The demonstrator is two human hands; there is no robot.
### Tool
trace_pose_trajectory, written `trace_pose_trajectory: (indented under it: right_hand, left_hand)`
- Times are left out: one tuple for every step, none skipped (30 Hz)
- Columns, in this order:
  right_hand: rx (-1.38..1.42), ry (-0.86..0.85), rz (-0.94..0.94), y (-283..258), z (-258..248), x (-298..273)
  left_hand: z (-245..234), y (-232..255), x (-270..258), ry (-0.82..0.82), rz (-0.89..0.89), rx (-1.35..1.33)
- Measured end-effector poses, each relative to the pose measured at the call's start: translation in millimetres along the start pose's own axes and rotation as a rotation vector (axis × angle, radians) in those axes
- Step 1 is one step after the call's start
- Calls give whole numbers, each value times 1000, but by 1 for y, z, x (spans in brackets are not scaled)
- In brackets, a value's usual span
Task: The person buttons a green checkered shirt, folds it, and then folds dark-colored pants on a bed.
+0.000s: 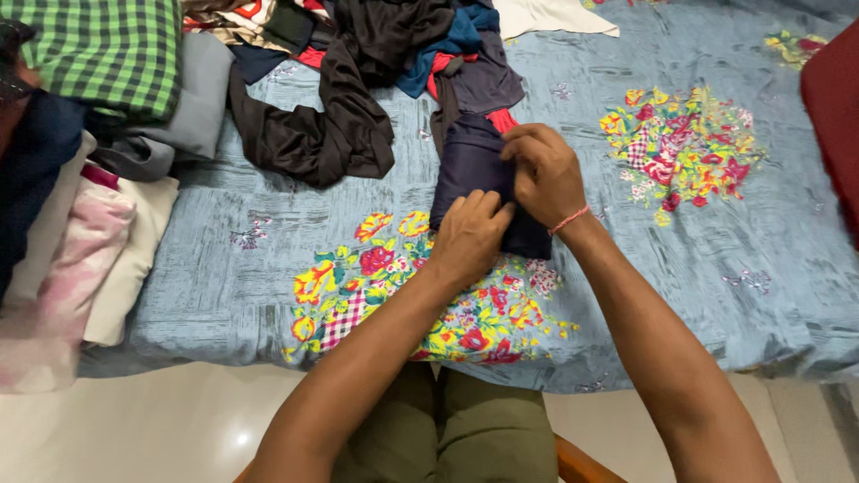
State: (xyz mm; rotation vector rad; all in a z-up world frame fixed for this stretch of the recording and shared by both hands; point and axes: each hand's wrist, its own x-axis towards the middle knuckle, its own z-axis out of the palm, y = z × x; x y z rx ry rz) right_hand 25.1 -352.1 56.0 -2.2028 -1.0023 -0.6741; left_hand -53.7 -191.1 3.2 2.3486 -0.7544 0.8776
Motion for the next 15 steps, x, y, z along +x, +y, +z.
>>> trace_pose_trajectory:
  right_hand:
    - [50,-34,-39,-1,3,4]
    - [17,-95,-80,-1,9,9]
    - [-15,-157,-122,0,17,14]
    - [-49,-219,-164,2,23,15]
    - [-120,-227,-150,6,26,14]
    - [-189,-235,-137,11,30,11]
    - [-259,-242,-124,15,34,9]
    - [-301,-250,-96,19,39,7]
    - [-343,-257,-67,22,43,2]
    - [-385,-270,-41,25,45,-2]
    - [-389,-256,-34,29,47,-4]
    - [-393,-242,-22,32,49,-8]
    - [-396,-228,-9,34,51,-12]
    - [-372,-208,3,37,51,-16]
    - [-349,-189,15,40,50,-19]
  left_hand:
    - [-1,0,0,-32,-9,-2]
    - [-2,1,0,-64,-16,-6]
    - [-4,1,0,-95,-22,-9]
    - [-6,2,0,-78,-25,-13]
    - [-9,3,-2,-61,-27,-16]
    - [-12,3,-4,-45,-30,-18]
    - [-16,5,-4,-28,-59,-78]
    - [-20,5,-4,-8,-91,-132]
    - [-25,5,-3,13,-122,-186]
    - [-30,3,-1,94,-187,-113]
    - [-34,0,2,175,-251,-40]
    - [-37,-3,4,249,-314,33]
    - [-38,-7,6,267,-378,39]
    - [-39,-11,9,287,-437,45]
    - [-40,-13,10,306,-497,50]
